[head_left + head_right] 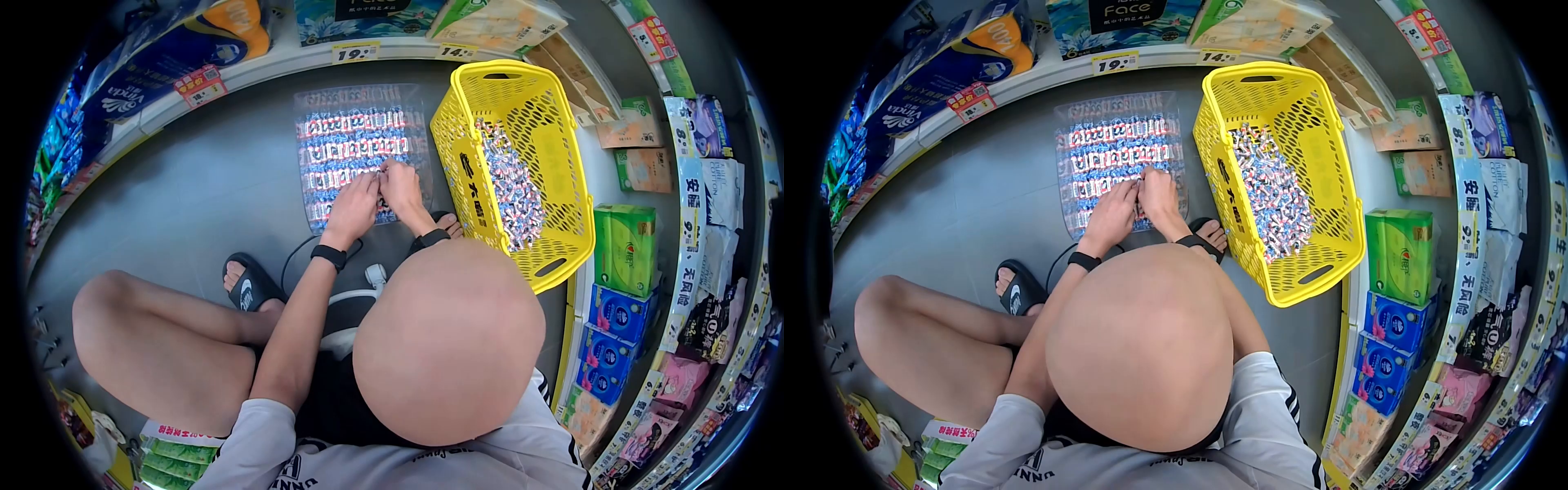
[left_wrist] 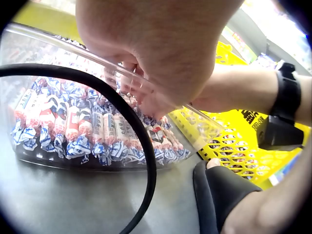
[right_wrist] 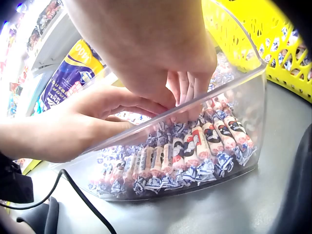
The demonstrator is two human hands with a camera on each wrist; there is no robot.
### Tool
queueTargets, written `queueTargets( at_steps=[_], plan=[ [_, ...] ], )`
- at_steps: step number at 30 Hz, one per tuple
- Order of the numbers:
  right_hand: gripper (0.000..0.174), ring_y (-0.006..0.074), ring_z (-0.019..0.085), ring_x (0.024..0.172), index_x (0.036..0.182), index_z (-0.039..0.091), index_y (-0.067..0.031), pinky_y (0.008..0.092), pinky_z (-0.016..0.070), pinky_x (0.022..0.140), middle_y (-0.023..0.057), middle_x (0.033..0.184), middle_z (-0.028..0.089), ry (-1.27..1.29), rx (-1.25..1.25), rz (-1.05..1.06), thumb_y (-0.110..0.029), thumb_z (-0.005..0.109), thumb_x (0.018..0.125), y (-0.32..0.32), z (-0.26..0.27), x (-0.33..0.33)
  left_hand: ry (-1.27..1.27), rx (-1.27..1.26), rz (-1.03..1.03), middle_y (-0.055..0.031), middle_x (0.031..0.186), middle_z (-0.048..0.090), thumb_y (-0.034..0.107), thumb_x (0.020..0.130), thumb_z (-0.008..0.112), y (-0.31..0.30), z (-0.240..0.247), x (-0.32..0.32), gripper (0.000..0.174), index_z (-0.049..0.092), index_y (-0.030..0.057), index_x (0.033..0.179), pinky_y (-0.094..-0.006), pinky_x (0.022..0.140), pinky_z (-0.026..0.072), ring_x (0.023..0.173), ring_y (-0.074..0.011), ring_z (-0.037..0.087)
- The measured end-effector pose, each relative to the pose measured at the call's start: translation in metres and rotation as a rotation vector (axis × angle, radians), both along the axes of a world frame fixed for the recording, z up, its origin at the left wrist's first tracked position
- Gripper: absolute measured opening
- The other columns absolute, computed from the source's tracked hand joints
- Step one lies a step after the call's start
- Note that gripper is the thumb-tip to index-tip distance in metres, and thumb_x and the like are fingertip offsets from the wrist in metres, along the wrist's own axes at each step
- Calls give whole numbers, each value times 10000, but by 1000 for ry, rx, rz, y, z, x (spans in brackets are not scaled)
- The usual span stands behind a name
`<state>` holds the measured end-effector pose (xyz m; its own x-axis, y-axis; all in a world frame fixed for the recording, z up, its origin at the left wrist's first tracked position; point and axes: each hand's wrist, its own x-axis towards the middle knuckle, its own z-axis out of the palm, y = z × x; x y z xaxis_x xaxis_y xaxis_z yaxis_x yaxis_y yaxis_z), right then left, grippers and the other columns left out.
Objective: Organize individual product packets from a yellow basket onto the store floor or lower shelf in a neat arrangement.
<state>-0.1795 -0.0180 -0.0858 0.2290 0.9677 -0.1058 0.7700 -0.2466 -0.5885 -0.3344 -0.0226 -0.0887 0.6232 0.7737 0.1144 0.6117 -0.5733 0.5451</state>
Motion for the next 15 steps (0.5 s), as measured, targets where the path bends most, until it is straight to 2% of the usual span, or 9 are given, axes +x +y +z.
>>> queueTargets(
  at_steps=[3, 5, 9, 11, 12, 13, 15],
  plan=[
    [163, 477, 711, 959, 1040, 708, 20, 546, 574, 855, 298, 1034, 723, -33, -21, -1, -60, 663, 905, 0, 9, 1, 3, 37, -6, -204, 1353, 607, 45, 872, 629, 1, -2, 1, 414, 608, -52, 1274, -448, 1030, 514, 1259, -348, 586],
    [193, 482, 710, 960, 1079, 710, 22, 555, 575, 847, 294, 1036, 727, -91, -1, 32, -63, 646, 918, 0, 12, 5, -79, 102, 13, -211, 1292, 609, 18, 863, 622, 1, -2, 2, 381, 610, -51, 1237, -467, 1000, 519, 1199, -358, 596],
    [209, 476, 709, 959, 1092, 720, 23, 556, 575, 839, 285, 1018, 729, -42, 41, 89, -62, 640, 919, 1, 45, 17, -113, 54, -7, -199, 1216, 622, -4, 886, 597, 8, 29, 10, 338, 617, -58, 1219, -480, 958, 520, 1135, -395, 607],
    [197, 466, 707, 963, 1067, 733, 26, 549, 572, 842, 282, 1010, 728, 117, 49, 138, -50, 633, 916, -1, 62, 25, -191, -8, 29, -193, 1099, 613, -2, 891, 604, 14, 46, 19, 241, 628, -48, 1126, -480, 899, 525, 1065, -392, 610],
    [171, 459, 706, 956, 1023, 738, 32, 539, 569, 844, 290, 998, 723, 103, 79, 134, -34, 622, 917, -3, 81, 26, -298, -10, 59, -189, 1028, 599, 0, 899, 608, 16, 56, 24, 176, 633, -40, 1069, -476, 872, 518, 1021, -390, 610],
    [171, 459, 706, 956, 1023, 738, 32, 539, 569, 844, 290, 998, 723, 101, 83, 121, -34, 622, 917, -5, 92, 29, -299, -9, 45, -189, 1028, 599, 0, 899, 608, 19, 67, 29, 176, 633, -40, 1069, -476, 872, 518, 1021, -390, 610],
    [170, 460, 705, 941, 1015, 738, 36, 531, 569, 840, 283, 990, 726, 67, 266, 115, -20, 604, 926, -11, 112, 35, -372, 50, 7, -181, 1021, 603, -1, 902, 612, 24, 92, 37, 154, 641, -32, 1051, -475, 854, 518, 996, -390, 613]
  ],
)
